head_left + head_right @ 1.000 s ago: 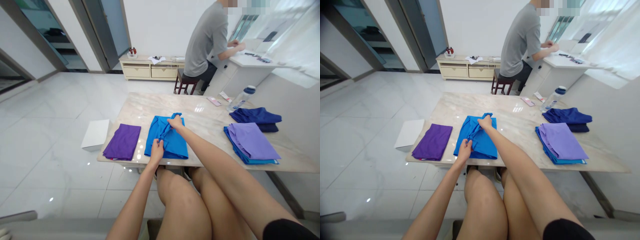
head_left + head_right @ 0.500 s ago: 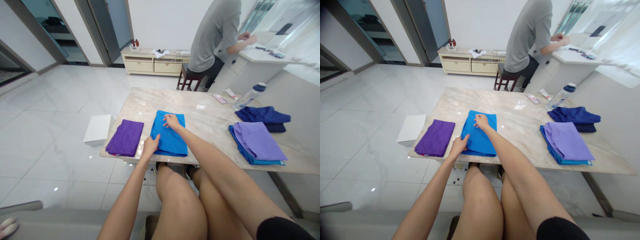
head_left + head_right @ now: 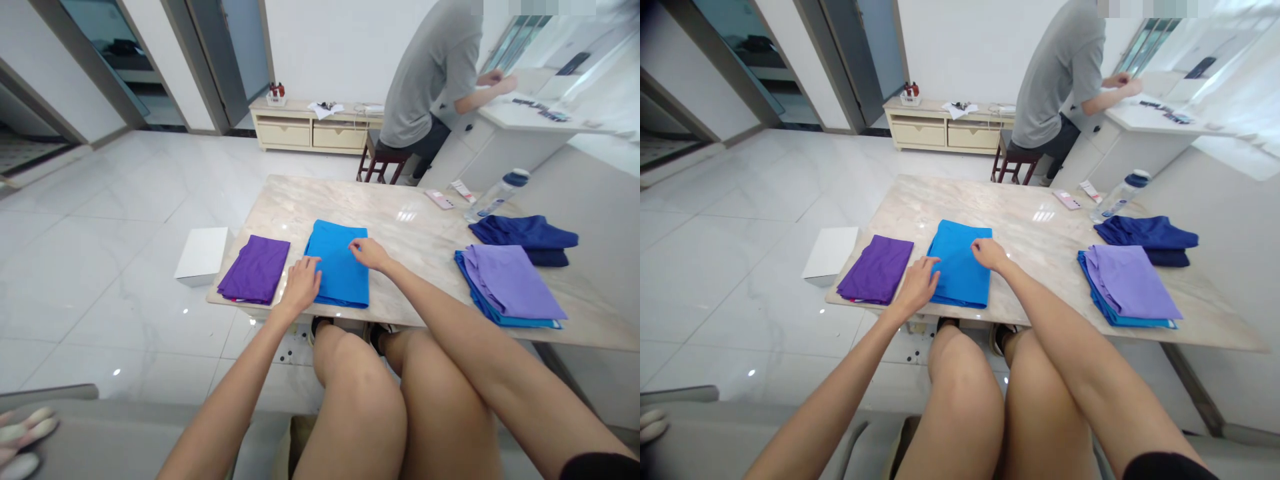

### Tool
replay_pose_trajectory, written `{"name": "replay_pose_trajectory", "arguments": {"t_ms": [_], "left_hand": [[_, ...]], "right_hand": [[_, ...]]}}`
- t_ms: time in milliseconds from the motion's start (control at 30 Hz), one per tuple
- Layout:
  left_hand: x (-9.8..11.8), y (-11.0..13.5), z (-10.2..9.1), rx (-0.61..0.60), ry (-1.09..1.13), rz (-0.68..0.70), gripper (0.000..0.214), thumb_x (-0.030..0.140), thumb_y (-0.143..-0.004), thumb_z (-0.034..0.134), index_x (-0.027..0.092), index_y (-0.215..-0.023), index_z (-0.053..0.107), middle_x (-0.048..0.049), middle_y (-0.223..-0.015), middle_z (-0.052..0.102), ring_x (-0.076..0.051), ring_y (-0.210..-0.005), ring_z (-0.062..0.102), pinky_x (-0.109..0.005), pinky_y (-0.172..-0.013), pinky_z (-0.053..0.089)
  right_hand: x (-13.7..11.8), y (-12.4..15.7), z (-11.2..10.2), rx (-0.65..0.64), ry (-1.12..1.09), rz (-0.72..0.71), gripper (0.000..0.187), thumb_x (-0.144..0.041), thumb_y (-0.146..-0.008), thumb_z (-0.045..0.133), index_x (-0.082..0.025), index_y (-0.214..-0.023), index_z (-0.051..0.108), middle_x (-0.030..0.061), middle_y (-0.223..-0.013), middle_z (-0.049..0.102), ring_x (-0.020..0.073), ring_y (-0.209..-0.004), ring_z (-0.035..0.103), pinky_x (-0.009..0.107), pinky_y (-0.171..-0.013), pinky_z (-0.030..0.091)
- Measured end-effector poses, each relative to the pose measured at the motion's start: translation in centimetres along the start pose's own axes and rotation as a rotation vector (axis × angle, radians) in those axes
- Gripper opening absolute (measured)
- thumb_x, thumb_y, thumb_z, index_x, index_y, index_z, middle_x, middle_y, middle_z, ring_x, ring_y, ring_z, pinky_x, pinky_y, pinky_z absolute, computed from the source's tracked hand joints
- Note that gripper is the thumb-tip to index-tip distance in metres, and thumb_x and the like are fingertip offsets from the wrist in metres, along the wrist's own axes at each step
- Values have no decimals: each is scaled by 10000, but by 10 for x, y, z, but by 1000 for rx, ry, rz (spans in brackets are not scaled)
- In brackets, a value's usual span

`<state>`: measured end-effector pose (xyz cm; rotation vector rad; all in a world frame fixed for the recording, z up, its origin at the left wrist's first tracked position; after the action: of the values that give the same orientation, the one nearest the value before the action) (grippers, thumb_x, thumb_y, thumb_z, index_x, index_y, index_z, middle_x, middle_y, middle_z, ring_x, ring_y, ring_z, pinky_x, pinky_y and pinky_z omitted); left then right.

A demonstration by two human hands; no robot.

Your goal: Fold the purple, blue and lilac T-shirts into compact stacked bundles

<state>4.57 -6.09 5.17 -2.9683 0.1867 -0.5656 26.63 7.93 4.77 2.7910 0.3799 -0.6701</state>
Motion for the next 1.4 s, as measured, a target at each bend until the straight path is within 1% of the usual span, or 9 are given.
{"name": "replay_pose_trajectory", "arguments": {"t_ms": [200, 400, 533, 633, 733, 867, 1000, 1200, 1400], "left_hand": [[6, -45, 12, -346, -96, 236, 328, 310, -1123, 483, 176, -1274, 741, -157, -1312, 757, -328, -1252, 668, -453, -1099, 483], [-33, -13, -2, -493, -131, 139, 382, 387, -1108, 492, 199, -935, 776, -147, -997, 810, -318, -962, 756, -376, -825, 514], [-55, -16, -13, -419, 22, 1, 337, 401, -1067, 541, 218, -891, 762, -115, -932, 817, -293, -894, 763, -350, -799, 506], [-61, -49, -13, -214, 206, -209, 185, 313, -995, 621, 205, -982, 772, -129, -1086, 834, -296, -1058, 769, -342, -930, 525], [-65, -90, 1, -143, 334, -426, 122, 259, -942, 657, 180, -962, 748, -147, -1075, 832, -293, -1078, 774, -346, -973, 540], [-71, -130, 27, -247, 437, -565, 234, 387, -893, 768, 184, -808, 691, -101, -742, 760, -261, -761, 760, -341, -779, 573], [-80, -140, 38, -343, 548, -663, 410, 523, -843, 855, 198, -734, 630, -65, -625, 668, -209, -602, 652, -326, -635, 519], [-83, -133, 36, -428, 629, -724, 567, 663, -784, 908, 192, -674, 612, -41, -598, 602, -168, -575, 549, -309, -578, 436], [-72, -122, 30, -478, 722, -686, 477, 513, -628, 1024, 163, -699, 708, -64, -706, 718, -200, -701, 631, -325, -691, 491]], "right_hand": [[-7, 22, 15, -84, 207, -94, 322, -194, -1073, 530, -161, -1203, 824, 162, -1362, 758, 284, -1246, 722, 323, -1069, 514], [-18, 15, 15, -24, 218, -95, 365, -295, -1097, 506, -161, -1289, 786, 197, -1431, 684, 339, -1297, 694, 387, -1072, 549], [16, 12, 10, 56, 102, 140, 334, -232, -1034, 603, -170, -1315, 772, 191, -1441, 712, 340, -1344, 681, 388, -1100, 529], [48, 14, 9, 87, 22, 327, 374, -199, -999, 621, -118, -1335, 766, 226, -1363, 761, 354, -1280, 730, 381, -1017, 565], [70, 15, 9, 129, -33, 425, 367, -218, -1004, 611, -120, -1307, 795, 221, -1318, 789, 339, -1248, 758, 343, -960, 575], [78, 13, 16, 149, -213, 482, 253, -285, -988, 679, -164, -1122, 857, 170, -1201, 839, 300, -1180, 794, 279, -852, 580], [72, 9, 30, 21, -592, 543, 318, -402, -1003, 729, -111, -906, 814, 177, -956, 849, 247, -837, 831, 248, -576, 522], [61, 4, 39, -71, -653, 527, 372, -447, -920, 862, -137, -753, 741, 147, -752, 803, 206, -627, 741, 246, -488, 434], [58, 6, 33, -56, -704, 505, 323, -315, -856, 921, -156, -691, 695, 64, -636, 716, 159, -555, 616, 264, -510, 453]]}}
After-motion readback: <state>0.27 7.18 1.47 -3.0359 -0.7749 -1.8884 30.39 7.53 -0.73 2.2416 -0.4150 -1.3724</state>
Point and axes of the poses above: each hand's wrist, its own y-axis away from the middle knuckle, its own z-axis out of the palm, x = y × z, the point moved 3 cm from there along -y, towards the middle knuckle
